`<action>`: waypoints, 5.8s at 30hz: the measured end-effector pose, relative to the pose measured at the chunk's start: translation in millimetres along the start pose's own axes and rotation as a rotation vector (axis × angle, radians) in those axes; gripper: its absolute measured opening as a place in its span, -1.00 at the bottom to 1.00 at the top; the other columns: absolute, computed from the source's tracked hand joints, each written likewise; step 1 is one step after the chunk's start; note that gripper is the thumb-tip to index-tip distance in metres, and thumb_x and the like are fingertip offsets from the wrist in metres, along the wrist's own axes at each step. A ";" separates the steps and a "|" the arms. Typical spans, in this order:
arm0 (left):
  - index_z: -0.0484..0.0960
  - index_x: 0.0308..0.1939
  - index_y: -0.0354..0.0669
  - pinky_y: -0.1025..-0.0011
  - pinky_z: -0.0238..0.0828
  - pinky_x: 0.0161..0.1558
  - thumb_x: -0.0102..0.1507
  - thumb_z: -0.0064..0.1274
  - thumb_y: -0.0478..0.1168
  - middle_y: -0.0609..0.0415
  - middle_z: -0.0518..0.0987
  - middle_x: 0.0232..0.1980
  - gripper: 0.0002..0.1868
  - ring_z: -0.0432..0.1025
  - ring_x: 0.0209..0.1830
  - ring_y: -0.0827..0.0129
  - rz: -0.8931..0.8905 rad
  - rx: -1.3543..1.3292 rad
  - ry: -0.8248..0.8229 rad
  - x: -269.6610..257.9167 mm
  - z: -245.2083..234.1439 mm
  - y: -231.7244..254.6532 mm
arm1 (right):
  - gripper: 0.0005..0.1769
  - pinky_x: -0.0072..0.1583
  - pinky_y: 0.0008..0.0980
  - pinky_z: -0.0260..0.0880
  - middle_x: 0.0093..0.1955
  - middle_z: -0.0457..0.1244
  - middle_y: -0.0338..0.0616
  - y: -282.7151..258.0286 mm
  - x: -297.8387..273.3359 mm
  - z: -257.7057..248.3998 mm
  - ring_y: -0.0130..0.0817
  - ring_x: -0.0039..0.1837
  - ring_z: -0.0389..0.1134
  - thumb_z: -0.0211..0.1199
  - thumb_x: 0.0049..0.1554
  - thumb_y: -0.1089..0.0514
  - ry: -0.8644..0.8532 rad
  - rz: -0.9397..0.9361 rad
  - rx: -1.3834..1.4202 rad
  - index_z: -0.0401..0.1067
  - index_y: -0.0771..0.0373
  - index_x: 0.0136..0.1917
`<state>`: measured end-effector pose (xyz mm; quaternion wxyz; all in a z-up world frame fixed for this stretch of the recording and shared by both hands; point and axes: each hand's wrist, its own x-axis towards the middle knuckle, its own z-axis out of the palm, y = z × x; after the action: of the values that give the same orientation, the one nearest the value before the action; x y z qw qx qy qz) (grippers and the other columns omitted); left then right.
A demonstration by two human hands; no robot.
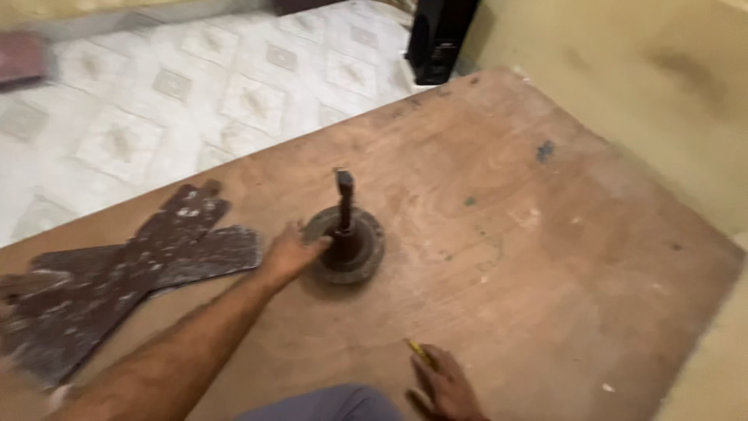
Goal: The person assembles a ceiling fan by inserting the motor shaft into the base, securing it with a screwdriver, and attaching fan blades to the hub using screws. The person works on a wooden board placed on a tiled floor.
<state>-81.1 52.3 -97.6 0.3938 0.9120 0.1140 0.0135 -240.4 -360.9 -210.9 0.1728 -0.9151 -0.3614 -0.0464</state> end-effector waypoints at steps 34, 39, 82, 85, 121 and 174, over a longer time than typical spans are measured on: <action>0.20 0.30 -0.14 -0.01 0.44 0.09 0.31 0.12 0.00 -0.34 0.58 0.08 -0.38 0.50 0.10 -0.20 0.204 0.038 0.075 103.0 -3.0 137.8 | -0.75 -0.13 -0.20 0.53 -0.03 0.41 -0.21 75.0 24.5 109.4 -0.24 -0.16 0.48 0.48 -0.07 0.12 0.673 -0.165 -0.248 0.57 -0.07 -0.08; 0.18 0.31 -0.16 0.01 0.43 0.12 0.35 0.09 0.02 -0.34 0.57 0.11 -0.39 0.48 0.14 -0.18 0.159 0.095 0.033 102.8 -3.4 143.2 | -0.70 -0.12 -0.21 0.51 -0.02 0.42 -0.23 73.9 22.3 113.3 -0.24 -0.15 0.49 0.50 -0.11 0.14 0.745 -0.103 -0.101 0.57 -0.05 -0.07; 0.01 0.45 -0.28 0.06 0.41 0.15 0.34 0.09 0.07 -0.33 0.56 0.16 -0.18 0.46 0.18 -0.15 0.208 0.093 0.031 118.6 -8.1 127.0 | -0.41 0.42 0.00 0.19 0.43 0.19 0.18 -5.0 17.1 -6.9 0.16 0.46 0.19 0.21 0.10 0.07 0.182 -0.098 -0.021 0.34 0.31 0.37; 0.20 0.35 -0.18 0.05 0.41 0.18 0.35 0.08 0.05 -0.30 0.58 0.17 -0.36 0.48 0.19 -0.14 0.210 0.050 0.021 116.4 -14.2 124.4 | -0.39 0.43 0.01 0.18 0.43 0.16 0.21 -16.3 15.5 -8.5 0.18 0.45 0.16 0.20 0.07 0.10 0.199 -0.039 -0.061 0.33 0.32 0.37; 0.05 0.52 -0.22 0.03 0.46 0.09 0.35 0.02 0.11 -0.29 0.58 0.13 -0.18 0.50 0.14 -0.11 0.278 0.053 -0.031 77.1 -36.9 108.2 | 0.00 0.28 -0.14 0.34 0.32 0.18 0.15 -34.2 99.3 -4.3 0.08 0.37 0.15 0.60 -0.18 -0.27 -0.804 0.109 -0.546 0.36 0.51 0.24; 0.60 0.20 -0.18 0.07 0.43 0.21 0.30 0.07 0.05 -0.17 0.60 0.21 -0.50 0.49 0.24 -0.01 0.108 0.339 -0.599 -73.2 22.6 -101.4 | -0.42 0.25 -0.06 0.39 0.45 0.08 0.19 -162.1 178.5 80.9 0.10 0.23 0.31 0.43 -0.03 0.15 -0.630 0.150 -0.041 0.41 0.31 0.26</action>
<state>-169.7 87.4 -181.6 0.2512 0.9327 -0.0545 -0.2529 -222.3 -107.3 -203.4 0.0369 -0.9119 -0.3276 0.2446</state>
